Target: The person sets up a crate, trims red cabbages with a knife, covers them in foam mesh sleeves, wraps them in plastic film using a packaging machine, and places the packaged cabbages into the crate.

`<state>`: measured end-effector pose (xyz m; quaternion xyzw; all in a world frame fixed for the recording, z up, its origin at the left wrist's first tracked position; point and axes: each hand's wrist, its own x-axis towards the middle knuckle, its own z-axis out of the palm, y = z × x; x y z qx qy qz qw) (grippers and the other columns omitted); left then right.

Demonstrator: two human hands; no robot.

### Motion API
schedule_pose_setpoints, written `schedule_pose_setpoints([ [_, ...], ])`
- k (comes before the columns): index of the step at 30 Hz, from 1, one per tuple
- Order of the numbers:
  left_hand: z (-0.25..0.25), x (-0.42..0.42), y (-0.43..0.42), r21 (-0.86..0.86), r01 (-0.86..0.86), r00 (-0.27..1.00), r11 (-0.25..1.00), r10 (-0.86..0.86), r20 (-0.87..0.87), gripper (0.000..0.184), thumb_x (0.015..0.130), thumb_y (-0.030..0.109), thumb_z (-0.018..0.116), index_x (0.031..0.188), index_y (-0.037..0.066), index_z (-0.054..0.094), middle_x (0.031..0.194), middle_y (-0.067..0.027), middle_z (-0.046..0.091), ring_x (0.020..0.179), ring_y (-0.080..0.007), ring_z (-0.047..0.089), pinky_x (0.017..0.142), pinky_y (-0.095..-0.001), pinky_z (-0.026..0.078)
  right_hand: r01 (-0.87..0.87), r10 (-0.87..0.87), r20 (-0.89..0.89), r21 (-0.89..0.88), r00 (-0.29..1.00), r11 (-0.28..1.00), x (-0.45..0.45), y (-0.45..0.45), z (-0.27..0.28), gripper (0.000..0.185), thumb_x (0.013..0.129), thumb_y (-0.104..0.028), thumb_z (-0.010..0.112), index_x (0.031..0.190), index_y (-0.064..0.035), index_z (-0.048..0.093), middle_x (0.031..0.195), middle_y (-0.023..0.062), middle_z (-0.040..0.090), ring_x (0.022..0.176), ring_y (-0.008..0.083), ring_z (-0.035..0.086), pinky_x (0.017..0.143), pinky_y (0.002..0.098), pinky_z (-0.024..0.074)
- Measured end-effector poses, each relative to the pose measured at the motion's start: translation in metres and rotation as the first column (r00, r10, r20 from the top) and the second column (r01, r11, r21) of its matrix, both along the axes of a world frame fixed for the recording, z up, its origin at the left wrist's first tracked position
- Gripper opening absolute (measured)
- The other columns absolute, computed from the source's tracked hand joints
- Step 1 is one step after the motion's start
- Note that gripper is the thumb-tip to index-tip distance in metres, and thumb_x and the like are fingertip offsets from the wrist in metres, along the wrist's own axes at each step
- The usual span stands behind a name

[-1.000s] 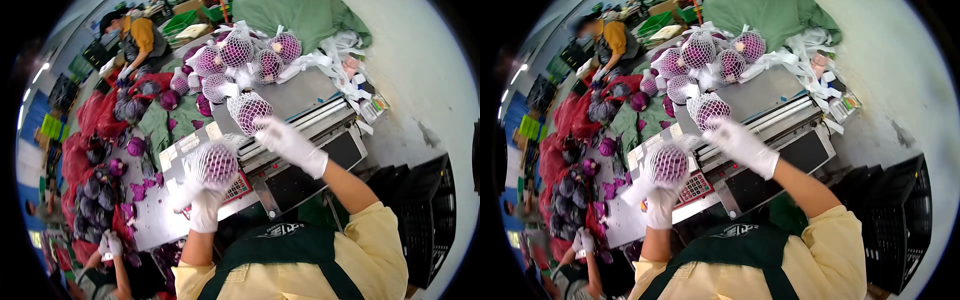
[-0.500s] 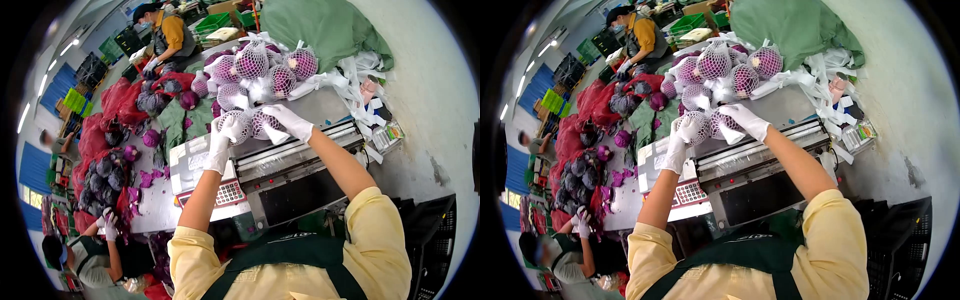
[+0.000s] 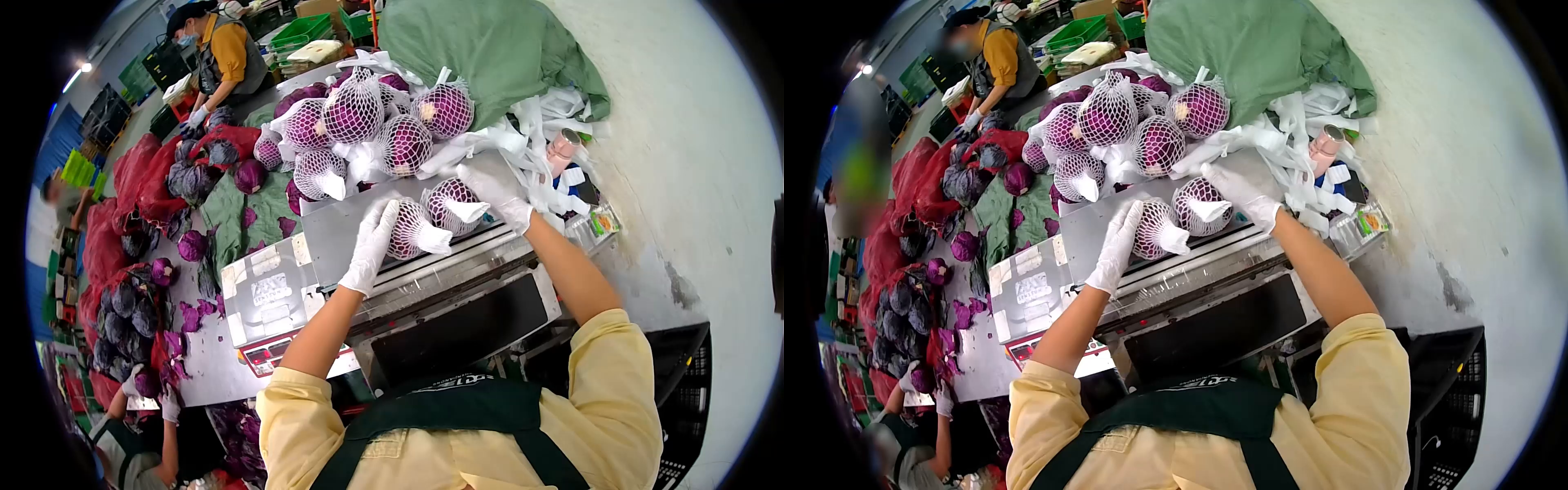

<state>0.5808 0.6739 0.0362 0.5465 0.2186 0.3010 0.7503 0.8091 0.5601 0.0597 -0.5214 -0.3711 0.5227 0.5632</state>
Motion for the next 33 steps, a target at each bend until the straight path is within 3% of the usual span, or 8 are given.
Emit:
schedule_pose_setpoints([
  [7, 0.021, 0.005, 0.005, -0.175, 0.050, 0.990, 0.983, -0.072, -0.123, 0.032, 0.100, 0.024, 0.050, 0.113, -0.002, 0.064, 0.105, -0.0067, 0.067, 0.095, -0.0125, 0.061, 0.087, -0.0259, 0.048, -0.043, 0.042, 0.068, 0.012, 0.997, 0.999, 0.004, 0.012, -0.007, 0.038, 0.101, -0.033, 0.050, 0.116, 0.0007, 0.059, 0.103, 0.0021, 0.065, 0.092, 0.0074, 0.060, 0.083, 0.0231, 0.0480],
  [12, 0.017, -0.022, 0.005, 0.425, -0.220, 0.912, 0.878, 0.340, -0.231, 0.035, 0.096, 0.027, 0.056, 0.123, 0.003, 0.059, 0.120, -0.0086, 0.062, 0.105, -0.0164, 0.060, 0.090, -0.0296, 0.048, -0.226, 0.115, 0.511, 0.161, 0.852, 0.961, 0.016, 0.004, 0.022, 0.051, 0.098, -0.036, 0.054, 0.137, -0.0051, 0.044, 0.125, 0.0130, 0.053, 0.110, 0.0176, 0.053, 0.095, 0.0344, 0.0454],
  [19, 0.051, -0.145, -0.022, 0.831, 0.557, 0.723, 0.011, 0.486, -0.491, 0.045, 0.079, 0.011, 0.067, 0.123, 0.017, 0.059, 0.108, -0.0120, 0.061, 0.081, -0.0256, 0.064, 0.072, -0.0401, 0.054, -0.492, 0.037, 0.908, -0.260, -0.417, 0.831, 0.087, -0.095, 0.070, 0.064, 0.072, -0.030, 0.075, 0.131, -0.0177, 0.051, 0.100, 0.0075, 0.057, 0.089, 0.0241, 0.060, 0.076, 0.0379, 0.0493],
  [23, 0.054, -0.135, -0.038, 0.675, 0.723, 0.651, -0.148, 0.475, -0.592, 0.044, 0.079, 0.010, 0.063, 0.122, 0.021, 0.060, 0.111, -0.0092, 0.060, 0.073, -0.0237, 0.064, 0.065, -0.0410, 0.054, -0.585, -0.030, 0.829, -0.368, -0.559, 0.723, 0.081, -0.103, 0.053, 0.060, 0.073, -0.024, 0.070, 0.129, -0.0235, 0.049, 0.097, 0.0038, 0.055, 0.086, 0.0207, 0.060, 0.065, 0.0345, 0.0477],
  [29, 0.026, -0.105, -0.047, 0.856, 0.456, 0.885, -0.244, 0.220, -0.409, 0.027, 0.084, 0.008, 0.059, 0.109, 0.016, 0.065, 0.104, -0.0068, 0.062, 0.062, -0.0211, 0.063, 0.054, -0.0329, 0.052, -0.590, 0.185, 0.970, -0.242, -0.157, 0.770, 0.023, -0.096, 0.023, 0.009, 0.083, -0.017, 0.059, 0.085, -0.0098, 0.055, 0.089, 0.0088, 0.058, 0.073, 0.0267, 0.064, 0.057, 0.0402, 0.0513],
  [30, 0.028, -0.111, -0.064, 0.838, 0.477, 0.816, 0.264, 0.221, -0.534, 0.022, 0.088, 0.009, 0.057, 0.107, 0.014, 0.065, 0.097, -0.0069, 0.065, 0.061, -0.0201, 0.063, 0.055, -0.0317, 0.051, -0.512, 0.089, 0.994, -0.045, 0.061, 0.858, 0.031, -0.102, 0.006, 0.010, 0.086, -0.014, 0.060, 0.086, -0.0062, 0.054, 0.084, 0.0089, 0.060, 0.067, 0.0233, 0.066, 0.055, 0.0376, 0.0511],
  [31, 0.032, -0.115, -0.069, 0.611, 0.363, 0.761, 0.704, 0.153, -0.630, 0.017, 0.091, 0.009, 0.056, 0.105, 0.011, 0.065, 0.090, -0.0071, 0.067, 0.060, -0.0192, 0.063, 0.055, -0.0305, 0.051, -0.281, 0.490, 0.685, -0.401, 0.539, 0.872, 0.023, -0.112, 0.057, 0.010, 0.090, -0.013, 0.058, 0.087, -0.0047, 0.053, 0.078, 0.0080, 0.060, 0.064, 0.0185, 0.066, 0.055, 0.0321, 0.0508],
  [33, 0.047, -0.123, -0.079, 0.362, 0.263, 0.699, 0.894, 0.082, -0.710, 0.011, 0.096, 0.009, 0.052, 0.101, 0.006, 0.062, 0.087, -0.0098, 0.069, 0.062, -0.0149, 0.063, 0.059, -0.0286, 0.052, -0.265, 0.449, 0.575, -0.378, 0.684, 0.887, 0.021, -0.123, 0.078, 0.010, 0.093, -0.011, 0.054, 0.086, -0.0031, 0.052, 0.073, 0.0069, 0.060, 0.061, 0.0146, 0.065, 0.058, 0.0281, 0.0509],
])
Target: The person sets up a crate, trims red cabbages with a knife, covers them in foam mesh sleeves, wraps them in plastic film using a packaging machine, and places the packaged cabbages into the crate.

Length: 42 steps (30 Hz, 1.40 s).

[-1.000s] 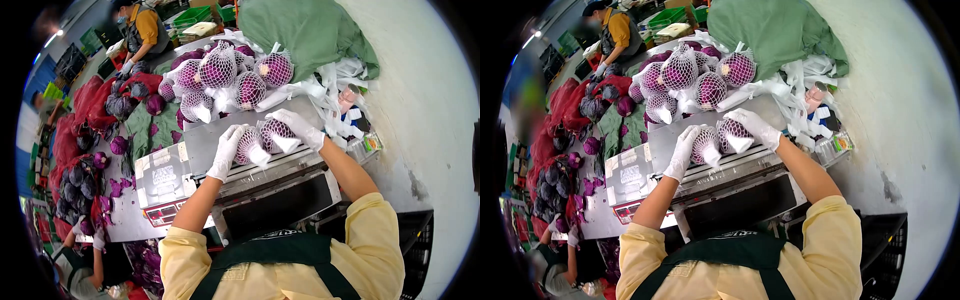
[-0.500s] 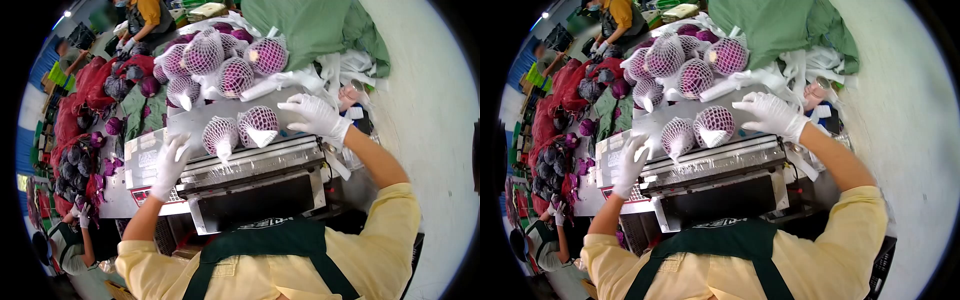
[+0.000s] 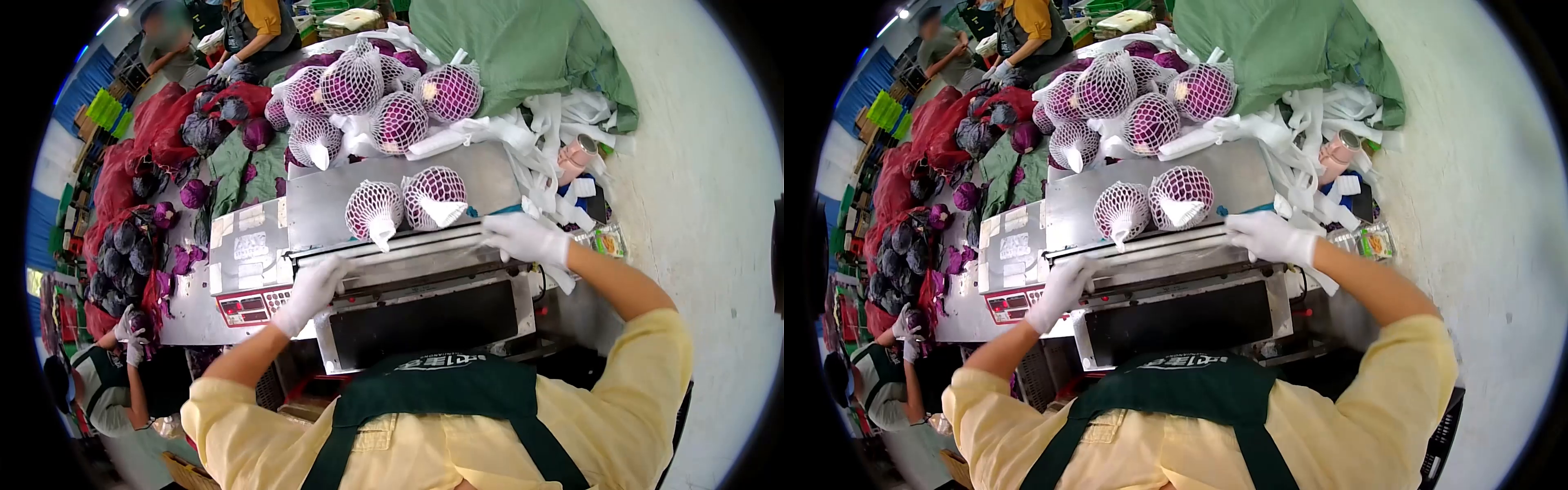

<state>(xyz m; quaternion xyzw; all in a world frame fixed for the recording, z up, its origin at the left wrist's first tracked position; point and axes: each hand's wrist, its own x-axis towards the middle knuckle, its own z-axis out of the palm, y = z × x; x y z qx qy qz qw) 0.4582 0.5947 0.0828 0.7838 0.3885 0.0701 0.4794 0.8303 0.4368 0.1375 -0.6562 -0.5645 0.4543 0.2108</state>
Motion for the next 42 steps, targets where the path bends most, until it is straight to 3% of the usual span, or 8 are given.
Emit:
schedule_pose_setpoints([
  [5, 0.042, -0.008, 0.009, 0.115, -0.172, 0.706, 0.978, 0.041, 0.707, 0.008, 0.099, 0.001, 0.046, 0.098, 0.003, 0.053, 0.099, -0.0140, 0.068, 0.084, -0.0184, 0.068, 0.077, -0.0314, 0.056, 0.083, -0.040, -0.125, 0.360, 0.991, 0.929, 0.005, 0.011, 0.054, 0.005, 0.093, -0.009, 0.057, 0.096, -0.0057, 0.055, 0.078, 0.0049, 0.064, 0.073, 0.0123, 0.064, 0.065, 0.0259, 0.0498],
  [14, -0.005, 0.072, 0.112, 0.863, 0.422, 0.840, 0.278, -0.478, -0.257, 0.071, 0.076, 0.012, 0.067, 0.141, 0.012, 0.039, 0.134, -0.0243, 0.049, 0.118, -0.0357, 0.055, 0.098, -0.0411, 0.047, -0.650, 0.159, 0.700, 0.520, 0.696, 0.554, 0.044, 0.121, -0.068, 0.073, 0.079, -0.006, 0.069, 0.143, -0.0065, 0.033, 0.133, 0.0209, 0.048, 0.112, 0.0335, 0.056, 0.097, 0.0406, 0.0464],
  [21, -0.035, 0.086, 0.087, 0.144, 0.028, 0.864, 0.989, -0.097, 0.495, 0.089, 0.070, 0.032, 0.085, 0.139, 0.003, 0.037, 0.127, -0.0209, 0.055, 0.112, -0.0284, 0.060, 0.097, -0.0361, 0.049, -0.141, 0.098, 0.123, 0.412, 0.988, 0.900, 0.027, 0.110, -0.062, 0.093, 0.078, -0.020, 0.075, 0.151, -0.0062, 0.019, 0.137, 0.0206, 0.049, 0.118, 0.0295, 0.055, 0.103, 0.0363, 0.0426],
  [27, -0.031, 0.079, 0.097, -0.656, -0.096, 0.973, 0.748, 0.208, 0.095, 0.079, 0.083, 0.055, 0.067, 0.135, 0.001, 0.042, 0.107, -0.0167, 0.064, 0.082, -0.0211, 0.067, 0.063, -0.0338, 0.055, 0.044, -0.169, -0.453, -0.272, 0.875, 0.961, 0.014, 0.082, -0.014, 0.065, 0.094, -0.047, 0.055, 0.140, -0.0039, 0.041, 0.111, 0.0123, 0.062, 0.079, 0.0152, 0.065, 0.064, 0.0263, 0.0563],
  [33, -0.027, 0.089, 0.100, -0.884, -0.106, 0.936, 0.455, 0.346, 0.065, 0.064, 0.093, 0.051, 0.055, 0.138, 0.007, 0.046, 0.125, -0.0156, 0.059, 0.112, -0.0211, 0.059, 0.093, -0.0324, 0.050, -0.123, -0.124, -0.769, -0.255, 0.627, 0.959, 0.029, 0.085, -0.048, 0.075, 0.083, 0.011, 0.056, 0.148, -0.0044, 0.024, 0.128, 0.0100, 0.053, 0.103, 0.0155, 0.057, 0.084, 0.0275, 0.0528],
  [37, 0.021, 0.068, 0.115, 0.231, -0.028, 0.997, 0.973, 0.043, -0.057, 0.069, 0.084, 0.030, 0.071, 0.142, 0.012, 0.039, 0.133, -0.0180, 0.049, 0.118, -0.0274, 0.053, 0.095, -0.0405, 0.047, 0.008, -0.009, -0.087, -0.020, 0.996, 1.000, 0.033, 0.087, -0.015, 0.068, 0.082, -0.006, 0.068, 0.142, -0.0023, 0.035, 0.131, 0.0134, 0.049, 0.110, 0.0227, 0.055, 0.088, 0.0332, 0.0501],
  [39, 0.032, 0.053, 0.121, 0.877, 0.230, 0.958, 0.421, -0.254, -0.129, 0.087, 0.073, 0.010, 0.073, 0.147, 0.022, 0.028, 0.128, -0.0198, 0.049, 0.115, -0.0347, 0.053, 0.095, -0.0433, 0.049, -0.177, -0.288, 0.502, 0.689, 0.816, 0.702, 0.031, 0.081, -0.017, 0.057, 0.084, -0.022, 0.066, 0.136, -0.0122, 0.046, 0.124, 0.0150, 0.051, 0.108, 0.0308, 0.055, 0.089, 0.0392, 0.0482],
  [42, 0.019, 0.062, 0.121, 0.931, 0.346, 0.688, -0.112, -0.644, -0.333, 0.081, 0.074, 0.001, 0.066, 0.144, 0.024, 0.033, 0.129, -0.0209, 0.049, 0.116, -0.0355, 0.054, 0.098, -0.0402, 0.048, -0.874, 0.171, 0.939, 0.198, 0.299, 0.444, 0.044, 0.087, 0.000, 0.052, 0.082, -0.016, 0.060, 0.133, -0.0231, 0.049, 0.127, 0.0131, 0.051, 0.113, 0.0288, 0.054, 0.094, 0.0422, 0.0457],
])
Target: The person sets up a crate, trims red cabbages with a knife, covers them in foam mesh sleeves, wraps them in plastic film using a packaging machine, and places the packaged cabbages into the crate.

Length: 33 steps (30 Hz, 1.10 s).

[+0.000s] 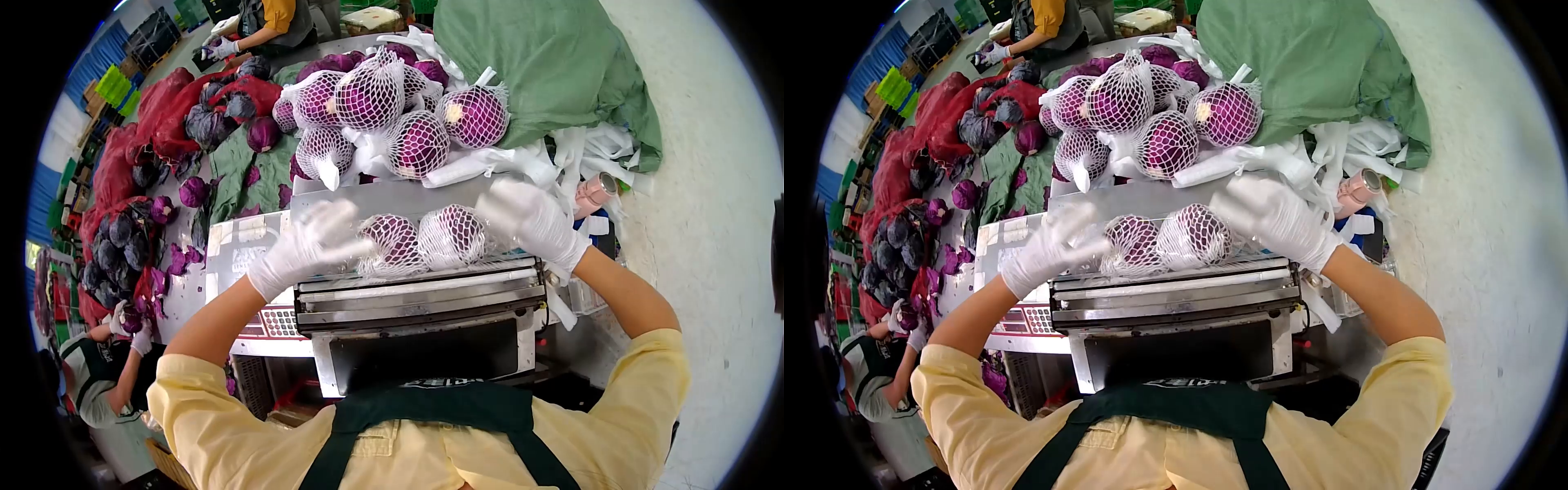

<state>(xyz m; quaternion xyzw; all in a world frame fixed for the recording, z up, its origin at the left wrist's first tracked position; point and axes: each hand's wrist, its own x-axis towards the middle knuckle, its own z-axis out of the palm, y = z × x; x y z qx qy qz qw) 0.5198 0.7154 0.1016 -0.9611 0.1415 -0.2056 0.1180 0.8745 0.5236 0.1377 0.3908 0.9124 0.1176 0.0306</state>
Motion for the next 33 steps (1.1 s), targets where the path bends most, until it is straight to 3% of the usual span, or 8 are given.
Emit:
schedule_pose_setpoints([
  [6, -0.028, 0.036, -0.014, -0.450, -0.295, 0.956, 0.843, 0.268, -0.124, 0.077, 0.073, 0.020, 0.078, 0.138, 0.012, 0.038, 0.132, -0.0204, 0.049, 0.119, -0.0362, 0.054, 0.100, -0.0385, 0.046, 0.145, -0.078, -0.609, 0.061, 0.790, 0.988, -0.002, 0.045, -0.078, 0.070, 0.076, -0.011, 0.068, 0.138, -0.0047, 0.038, 0.126, 0.0202, 0.051, 0.113, 0.0363, 0.054, 0.097, 0.0434, 0.0439],
  [9, -0.019, 0.045, -0.024, -0.950, -0.262, 0.963, 0.171, 0.116, -0.245, 0.078, 0.074, 0.014, 0.079, 0.140, 0.012, 0.036, 0.131, -0.0148, 0.048, 0.117, -0.0285, 0.055, 0.098, -0.0373, 0.050, 0.267, -0.288, -0.631, -0.130, 0.720, 0.955, -0.008, 0.042, -0.070, 0.085, 0.071, -0.020, 0.076, 0.142, -0.0035, 0.033, 0.111, 0.0206, 0.057, 0.101, 0.0377, 0.058, 0.090, 0.0441, 0.0467],
  [12, -0.019, 0.037, -0.029, -0.845, -0.189, 0.979, -0.501, -0.026, -0.203, 0.078, 0.076, 0.010, 0.079, 0.141, 0.012, 0.036, 0.130, -0.0105, 0.047, 0.115, -0.0217, 0.055, 0.095, -0.0355, 0.052, 0.191, -0.461, -0.736, -0.426, 0.495, 0.885, -0.016, 0.024, -0.073, 0.071, 0.086, -0.015, 0.070, 0.144, -0.0019, 0.032, 0.123, 0.0145, 0.059, 0.111, 0.0226, 0.058, 0.097, 0.0368, 0.0475],
  [17, 0.000, -0.011, -0.093, -0.838, -0.359, 0.933, -0.411, -0.143, -0.330, 0.075, 0.077, 0.021, 0.080, 0.138, 0.004, 0.041, 0.127, -0.0107, 0.055, 0.111, -0.0171, 0.055, 0.091, -0.0303, 0.051, -0.417, -0.897, -0.416, -0.795, -0.151, 0.440, -0.078, -0.062, -0.031, 0.084, 0.079, -0.030, 0.078, 0.145, -0.0042, 0.033, 0.129, 0.0155, 0.057, 0.117, 0.0245, 0.057, 0.103, 0.0348, 0.0428],
  [20, 0.050, -0.029, -0.130, -0.360, -0.776, 0.605, -0.518, -0.450, -0.657, 0.082, 0.081, 0.052, 0.071, 0.136, -0.002, 0.043, 0.122, -0.0130, 0.058, 0.111, -0.0204, 0.056, 0.095, -0.0326, 0.047, -0.295, -0.881, -0.369, -0.913, 0.297, 0.283, -0.090, -0.109, -0.026, 0.071, 0.087, -0.037, 0.068, 0.143, -0.0053, 0.038, 0.133, 0.0130, 0.054, 0.122, 0.0212, 0.052, 0.104, 0.0339, 0.0408],
  [24, -0.035, -0.050, -0.177, 0.217, -0.641, 0.627, -0.736, -0.665, -0.406, 0.085, 0.082, 0.063, 0.062, 0.140, 0.005, 0.041, 0.126, -0.0212, 0.055, 0.115, -0.0349, 0.056, 0.099, -0.0435, 0.045, -0.549, -0.987, -0.082, -0.836, 0.137, -0.006, -0.115, -0.138, -0.051, 0.075, 0.091, -0.045, 0.061, 0.145, -0.0026, 0.032, 0.137, 0.0135, 0.049, 0.121, 0.0218, 0.052, 0.095, 0.0365, 0.0489],
  [28, -0.098, -0.064, -0.191, -0.611, -0.610, 0.761, -0.504, -0.586, -0.277, 0.075, 0.087, 0.049, 0.065, 0.144, 0.011, 0.033, 0.135, -0.0139, 0.050, 0.124, -0.0252, 0.050, 0.105, -0.0394, 0.042, -0.644, -0.998, -0.065, -0.762, -0.016, 0.060, -0.116, -0.162, -0.105, 0.065, 0.088, -0.041, 0.064, 0.135, -0.0002, 0.045, 0.125, 0.0114, 0.057, 0.103, 0.0181, 0.059, 0.087, 0.0321, 0.0505],
  [33, -0.065, -0.093, -0.204, 0.080, -0.509, 0.815, -0.857, -0.510, -0.274, 0.054, 0.098, 0.038, 0.053, 0.142, 0.010, 0.039, 0.129, -0.0168, 0.056, 0.118, -0.0252, 0.056, 0.101, -0.0370, 0.047, -0.596, -0.925, 0.380, -0.745, -0.007, -0.301, -0.112, -0.177, -0.084, 0.067, 0.095, -0.043, 0.054, 0.141, 0.0010, 0.032, 0.125, 0.0203, 0.054, 0.111, 0.0258, 0.058, 0.095, 0.0360, 0.0478],
])
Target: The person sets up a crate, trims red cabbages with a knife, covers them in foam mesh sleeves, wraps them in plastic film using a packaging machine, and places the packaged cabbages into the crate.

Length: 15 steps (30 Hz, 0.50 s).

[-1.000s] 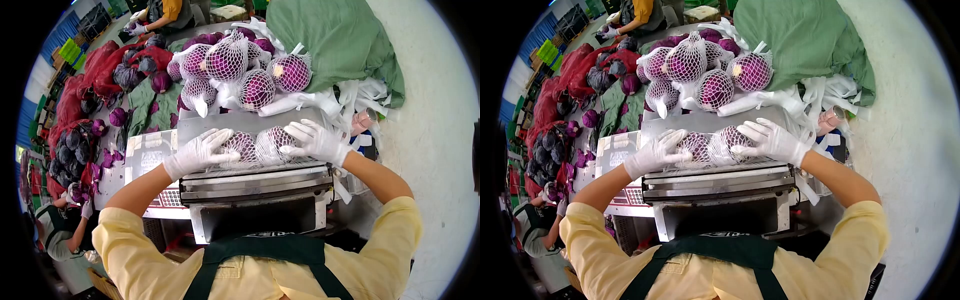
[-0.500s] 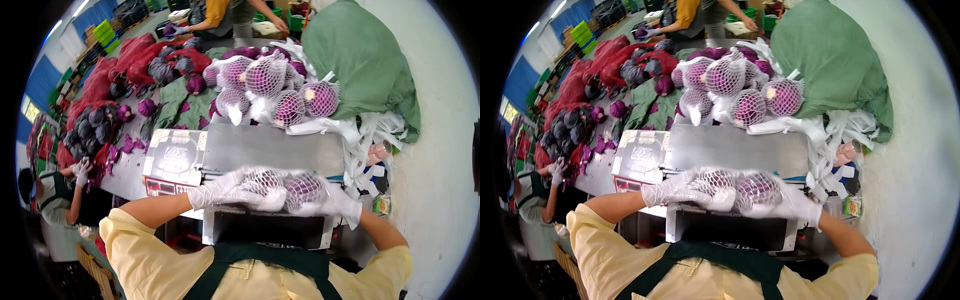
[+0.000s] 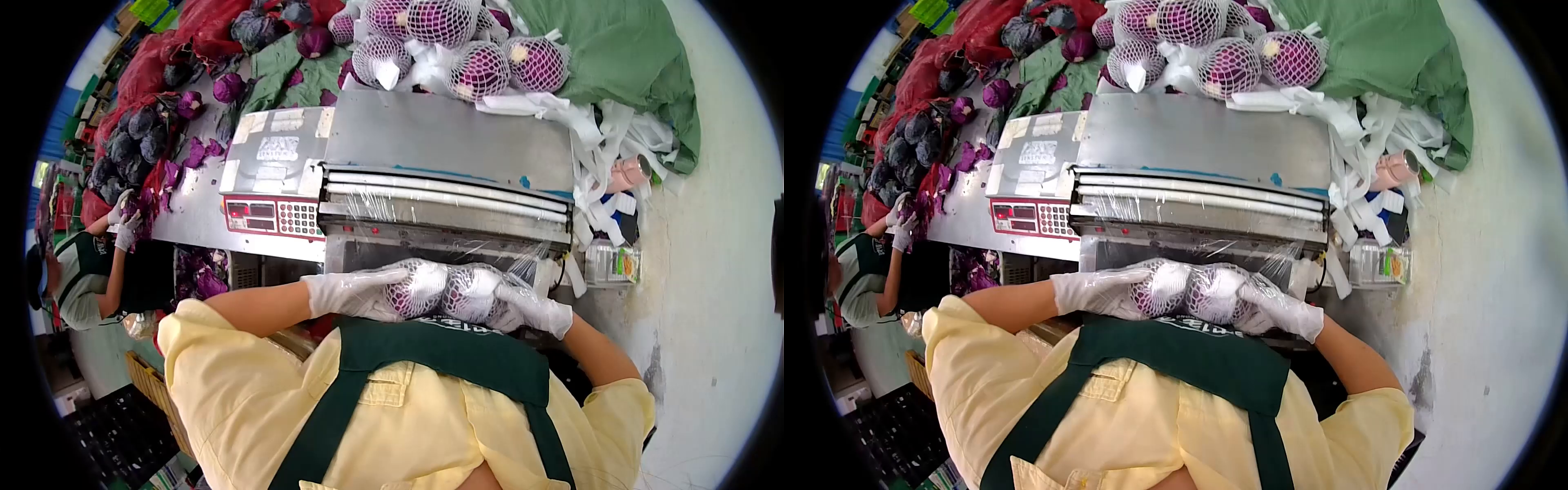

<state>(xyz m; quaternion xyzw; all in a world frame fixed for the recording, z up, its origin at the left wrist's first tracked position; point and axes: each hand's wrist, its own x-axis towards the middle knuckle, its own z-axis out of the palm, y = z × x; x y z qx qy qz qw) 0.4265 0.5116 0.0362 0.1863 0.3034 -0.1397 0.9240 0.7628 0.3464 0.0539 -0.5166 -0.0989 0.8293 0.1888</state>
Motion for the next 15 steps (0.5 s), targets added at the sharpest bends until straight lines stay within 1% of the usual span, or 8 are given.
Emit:
schedule_pose_setpoints([
  [3, 0.004, -0.041, -0.005, 0.047, -0.325, 0.940, 0.945, 0.328, -0.097, 0.046, 0.099, 0.034, 0.053, 0.134, 0.005, 0.048, 0.126, -0.0190, 0.057, 0.113, -0.0231, 0.060, 0.098, -0.0333, 0.049, 0.350, -0.329, -0.365, -0.009, 0.871, 0.937, 0.018, -0.039, -0.023, 0.063, 0.097, -0.038, 0.051, 0.141, 0.0017, 0.032, 0.128, 0.0226, 0.053, 0.119, 0.0283, 0.053, 0.103, 0.0361, 0.0426],
  [5, 0.017, -0.061, -0.022, 0.609, -0.144, 0.947, 0.780, 0.287, -0.144, 0.038, 0.098, 0.029, 0.055, 0.123, 0.000, 0.058, 0.120, -0.0157, 0.062, 0.108, -0.0209, 0.062, 0.097, -0.0300, 0.048, 0.418, -0.372, -0.350, 0.064, 0.860, 0.906, 0.013, -0.063, -0.025, 0.052, 0.097, -0.023, 0.051, 0.140, 0.0024, 0.035, 0.129, 0.0242, 0.052, 0.124, 0.0265, 0.051, 0.106, 0.0350, 0.0396],
  [6, 0.017, -0.058, -0.045, 0.782, -0.106, 0.933, 0.614, 0.333, -0.135, 0.028, 0.096, 0.023, 0.060, 0.111, 0.000, 0.065, 0.112, -0.0115, 0.067, 0.109, -0.0173, 0.061, 0.097, -0.0285, 0.047, 0.188, -0.202, -0.007, 0.400, 0.979, 0.897, 0.005, -0.071, -0.011, 0.046, 0.097, -0.018, 0.050, 0.136, 0.0029, 0.041, 0.127, 0.0238, 0.054, 0.122, 0.0258, 0.053, 0.105, 0.0353, 0.0411],
  [7, 0.016, -0.054, -0.056, 0.942, -0.047, 0.965, 0.331, 0.258, -0.042, 0.022, 0.095, 0.016, 0.059, 0.110, 0.001, 0.066, 0.099, -0.0065, 0.070, 0.098, -0.0135, 0.062, 0.088, -0.0259, 0.049, -0.149, -0.111, 0.378, 0.595, 0.919, 0.789, -0.003, -0.075, -0.004, 0.040, 0.096, -0.012, 0.050, 0.133, 0.0033, 0.047, 0.125, 0.0235, 0.056, 0.120, 0.0251, 0.054, 0.103, 0.0355, 0.0425],
  [9, 0.017, -0.038, -0.061, 0.916, -0.143, 0.923, 0.374, 0.384, -0.013, 0.016, 0.096, 0.017, 0.057, 0.101, 0.003, 0.063, 0.089, -0.0037, 0.065, 0.086, -0.0101, 0.057, 0.077, -0.0237, 0.045, -0.307, -0.141, 0.567, 0.619, 0.812, 0.722, -0.013, -0.074, -0.010, 0.024, 0.096, -0.007, 0.048, 0.115, 0.0040, 0.060, 0.106, 0.0181, 0.065, 0.100, 0.0217, 0.064, 0.090, 0.0337, 0.0513],
  [11, 0.017, -0.019, -0.057, 0.843, -0.357, 0.780, 0.403, 0.624, 0.032, 0.023, 0.099, 0.019, 0.053, 0.082, 0.005, 0.059, 0.071, 0.0018, 0.056, 0.061, -0.0034, 0.047, 0.054, -0.0193, 0.036, 0.105, -0.354, 0.361, 0.556, 0.863, 0.824, -0.013, -0.059, 0.001, 0.022, 0.098, -0.011, 0.048, 0.096, 0.0026, 0.064, 0.083, 0.0113, 0.068, 0.073, 0.0171, 0.066, 0.071, 0.0290, 0.0547],
  [13, 0.015, -0.005, -0.047, 0.769, -0.595, 0.576, 0.234, 0.791, 0.205, 0.032, 0.101, 0.029, 0.049, 0.078, 0.008, 0.057, 0.067, 0.0027, 0.054, 0.050, -0.0033, 0.039, 0.046, -0.0193, 0.030, 0.271, -0.506, 0.424, 0.501, 0.751, 0.822, -0.008, -0.047, 0.012, 0.036, 0.102, -0.026, 0.043, 0.084, -0.0010, 0.060, 0.057, 0.0025, 0.054, 0.047, 0.0101, 0.049, 0.048, 0.0234, 0.0425],
  [15, 0.017, -0.032, -0.033, 0.249, -0.802, 0.531, 0.543, 0.839, -0.120, 0.032, 0.100, 0.034, 0.050, 0.079, 0.011, 0.057, 0.065, 0.0040, 0.052, 0.042, -0.0056, 0.032, 0.040, -0.0211, 0.023, 0.610, -0.654, 0.088, 0.286, 0.751, 0.739, 0.008, -0.051, 0.009, 0.040, 0.103, -0.034, 0.042, 0.078, -0.0063, 0.056, 0.047, -0.0019, 0.043, 0.040, 0.0090, 0.038, 0.042, 0.0236, 0.0336],
])
